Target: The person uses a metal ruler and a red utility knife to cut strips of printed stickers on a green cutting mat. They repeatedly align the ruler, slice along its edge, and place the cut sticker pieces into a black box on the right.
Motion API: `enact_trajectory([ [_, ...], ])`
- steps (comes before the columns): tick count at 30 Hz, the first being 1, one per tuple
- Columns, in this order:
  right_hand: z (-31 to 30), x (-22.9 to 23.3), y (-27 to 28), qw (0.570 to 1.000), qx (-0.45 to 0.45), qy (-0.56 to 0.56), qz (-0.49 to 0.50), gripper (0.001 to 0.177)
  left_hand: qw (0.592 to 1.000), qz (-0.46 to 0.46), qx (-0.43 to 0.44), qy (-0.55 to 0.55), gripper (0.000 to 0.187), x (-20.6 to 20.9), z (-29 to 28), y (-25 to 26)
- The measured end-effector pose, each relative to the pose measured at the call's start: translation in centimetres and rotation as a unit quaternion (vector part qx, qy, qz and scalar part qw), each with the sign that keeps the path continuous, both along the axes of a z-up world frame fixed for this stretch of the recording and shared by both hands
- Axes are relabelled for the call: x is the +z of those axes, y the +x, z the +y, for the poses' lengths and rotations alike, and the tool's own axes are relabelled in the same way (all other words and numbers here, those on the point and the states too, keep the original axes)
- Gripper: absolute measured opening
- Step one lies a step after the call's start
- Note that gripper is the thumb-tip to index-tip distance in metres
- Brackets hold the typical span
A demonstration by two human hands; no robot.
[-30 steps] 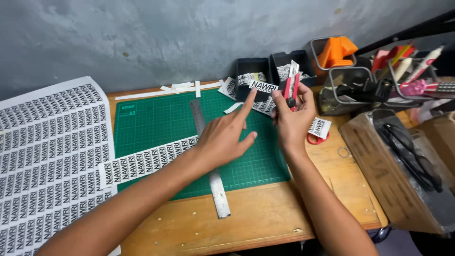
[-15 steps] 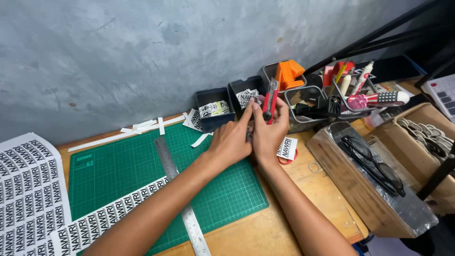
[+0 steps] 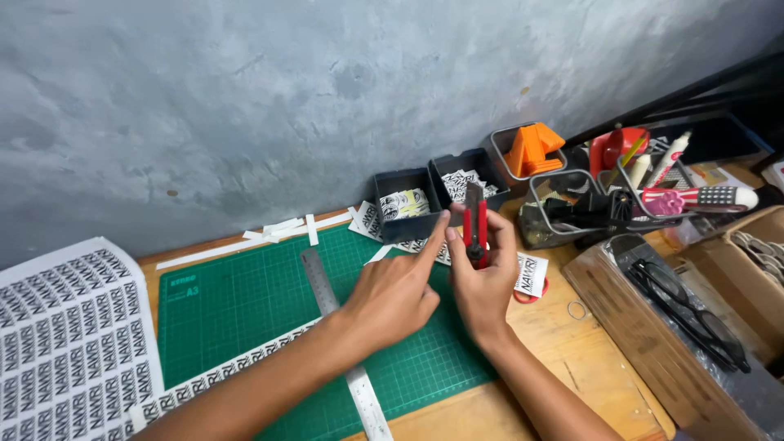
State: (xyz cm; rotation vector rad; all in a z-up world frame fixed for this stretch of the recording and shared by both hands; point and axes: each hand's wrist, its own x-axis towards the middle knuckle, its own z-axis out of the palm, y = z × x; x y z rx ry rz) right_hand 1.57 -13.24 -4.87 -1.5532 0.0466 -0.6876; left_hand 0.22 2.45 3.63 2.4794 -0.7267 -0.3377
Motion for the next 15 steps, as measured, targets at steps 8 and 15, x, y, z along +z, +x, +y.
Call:
enact_trajectory([
  [8,2.0,0.5,-4.9,0.933,0.231,-0.275,0.025,0.031,0.982,-0.146,0.111,0.053,0.059,-6.1,10.4,-12.7],
  [15,3.6,-1.8,-5.6,0.86,0.319,-0.397,0.038,0.034,0.983,-0.113,0.133,0.05,0.077,-9.8,11.2,-17.2],
])
